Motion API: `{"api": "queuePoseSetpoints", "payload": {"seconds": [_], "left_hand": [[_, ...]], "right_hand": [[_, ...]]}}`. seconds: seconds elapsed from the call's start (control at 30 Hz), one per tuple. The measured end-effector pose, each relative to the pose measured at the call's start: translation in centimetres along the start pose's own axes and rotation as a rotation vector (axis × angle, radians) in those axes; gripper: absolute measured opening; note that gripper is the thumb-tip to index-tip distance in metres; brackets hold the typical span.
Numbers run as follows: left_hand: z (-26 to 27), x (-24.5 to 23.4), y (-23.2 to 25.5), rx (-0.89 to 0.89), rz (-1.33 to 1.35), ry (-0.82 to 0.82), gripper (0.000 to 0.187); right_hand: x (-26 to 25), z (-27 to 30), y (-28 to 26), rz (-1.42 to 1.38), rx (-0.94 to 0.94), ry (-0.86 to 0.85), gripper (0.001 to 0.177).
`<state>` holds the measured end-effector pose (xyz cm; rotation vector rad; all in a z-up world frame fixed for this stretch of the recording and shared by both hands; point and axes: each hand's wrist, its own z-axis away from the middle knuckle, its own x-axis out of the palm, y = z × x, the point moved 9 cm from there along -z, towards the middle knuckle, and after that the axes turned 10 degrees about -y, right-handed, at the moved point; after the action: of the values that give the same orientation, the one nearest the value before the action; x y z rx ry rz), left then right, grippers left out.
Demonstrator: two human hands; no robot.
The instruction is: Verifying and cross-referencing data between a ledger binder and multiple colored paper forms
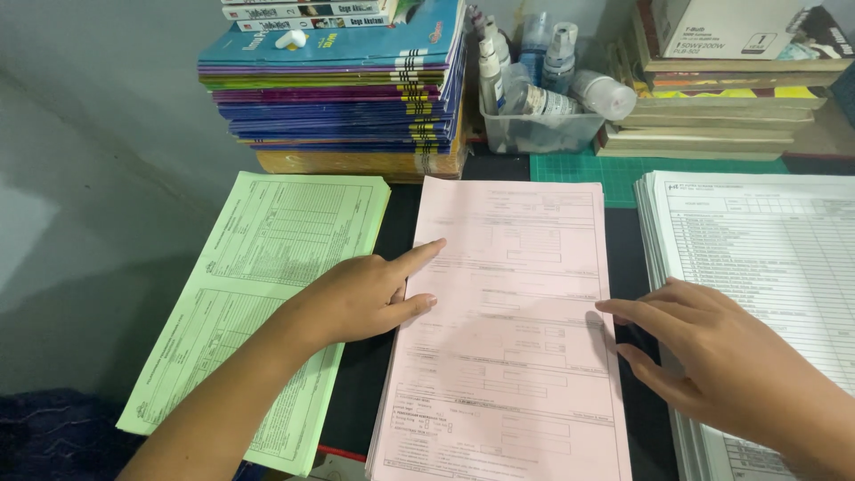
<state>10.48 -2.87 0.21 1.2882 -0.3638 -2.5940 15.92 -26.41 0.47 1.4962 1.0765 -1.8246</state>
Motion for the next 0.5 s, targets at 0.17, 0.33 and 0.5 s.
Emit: {"api": "queuePoseSetpoints", "payload": {"seconds": [0.17, 0.33, 0.5], "left_hand": [[-0.2, -0.3, -0.3, -0.019, -0.011, 0.047, 0.063], [-0.3, -0.2, 0.1, 0.028, -0.010, 0.038, 0.061], [-0.7, -0.3, -0.1, 0.080, -0.029, 0.111, 0.060]], "right_hand": [[-0.1, 0.1, 0.7, 0.061, 0.054, 0.005, 0.044], [-0.7, 0.3, -0.8, 0.044, -0.068, 0.080, 0.042], [-0.4, 0.3, 0.1, 0.075, 0.011, 0.041, 0.043]]}}
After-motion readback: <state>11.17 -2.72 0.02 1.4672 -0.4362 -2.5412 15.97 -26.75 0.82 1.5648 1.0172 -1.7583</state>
